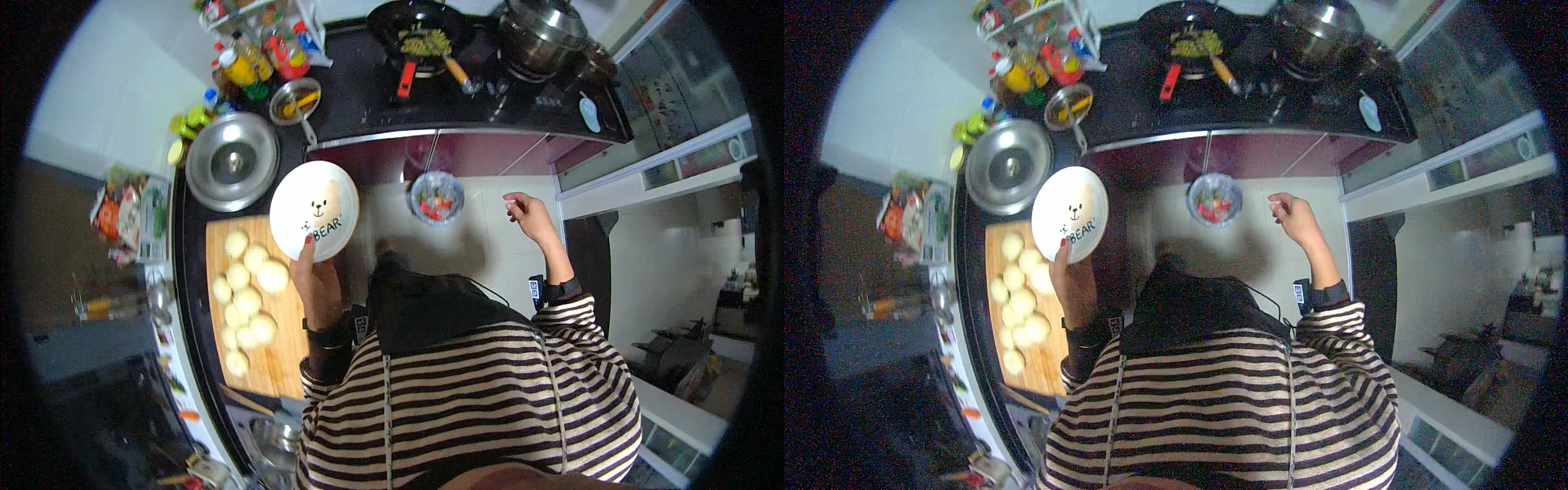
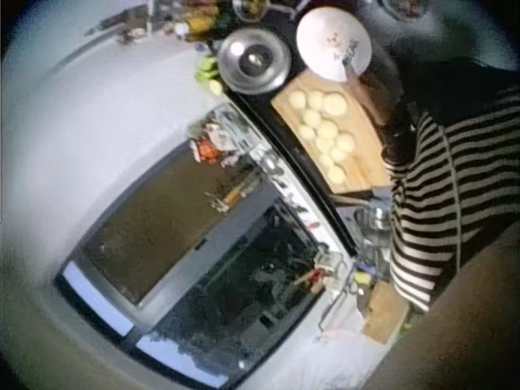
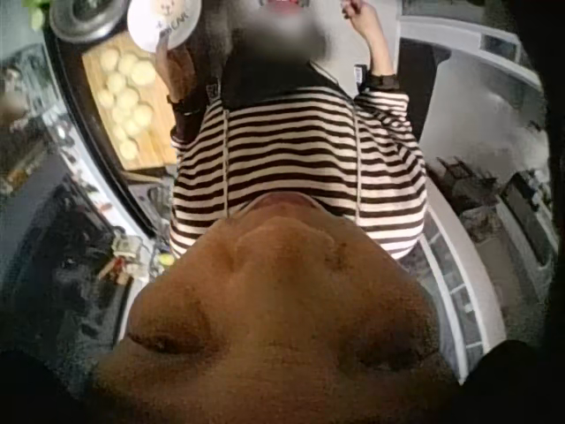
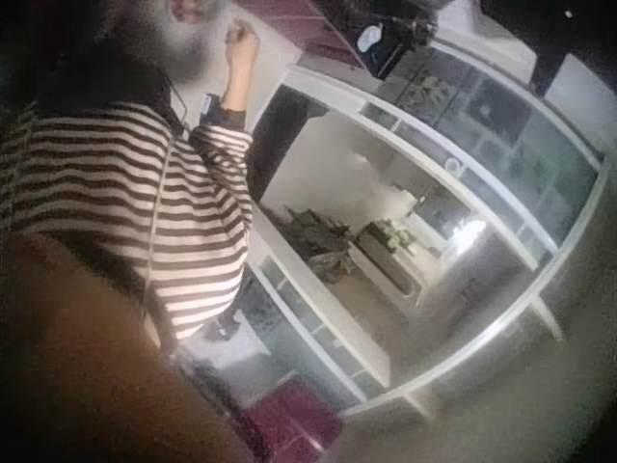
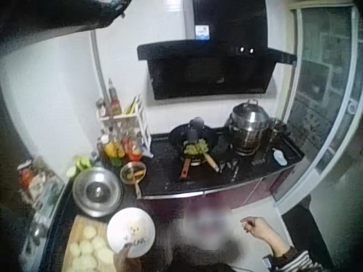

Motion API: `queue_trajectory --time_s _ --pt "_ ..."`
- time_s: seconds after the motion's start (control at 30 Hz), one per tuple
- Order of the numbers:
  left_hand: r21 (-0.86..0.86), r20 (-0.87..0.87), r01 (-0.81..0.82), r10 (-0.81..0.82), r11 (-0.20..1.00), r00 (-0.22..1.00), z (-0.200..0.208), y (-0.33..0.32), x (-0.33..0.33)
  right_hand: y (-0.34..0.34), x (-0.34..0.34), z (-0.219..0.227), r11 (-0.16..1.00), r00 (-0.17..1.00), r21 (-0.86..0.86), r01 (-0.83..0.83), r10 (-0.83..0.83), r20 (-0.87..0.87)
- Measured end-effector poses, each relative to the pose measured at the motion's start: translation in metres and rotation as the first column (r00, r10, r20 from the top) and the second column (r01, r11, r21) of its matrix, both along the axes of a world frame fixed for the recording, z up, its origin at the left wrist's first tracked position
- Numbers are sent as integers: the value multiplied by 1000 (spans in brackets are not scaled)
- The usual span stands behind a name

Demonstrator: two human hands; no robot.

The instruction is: The person stirs chopped green vegetables in a frying pan on an induction cooktop using a spatula. They then move to the sink, wipe the sink and a cutting board with a cloth, and return to the stove to continue stirring.

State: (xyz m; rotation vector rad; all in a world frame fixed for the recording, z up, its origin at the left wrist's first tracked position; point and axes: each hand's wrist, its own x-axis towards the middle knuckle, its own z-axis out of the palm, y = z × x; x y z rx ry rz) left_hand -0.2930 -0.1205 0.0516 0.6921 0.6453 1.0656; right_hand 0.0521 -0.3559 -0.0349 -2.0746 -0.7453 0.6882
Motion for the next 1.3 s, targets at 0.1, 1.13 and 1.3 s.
queue_trajectory --time_s 0.1,1.13,1.3 --pt "-61 49 75 -73 995 996 11 48 30 12 18 26 992 990 15 126 -127 57" --pt "-28 64 -111 112 993 992 25 84 277 222 372 348 866 302 497 -53 -461 835" --pt "-8 30 -174 174 985 984 30 93 267 244 390 376 903 220 422 76 -429 876"
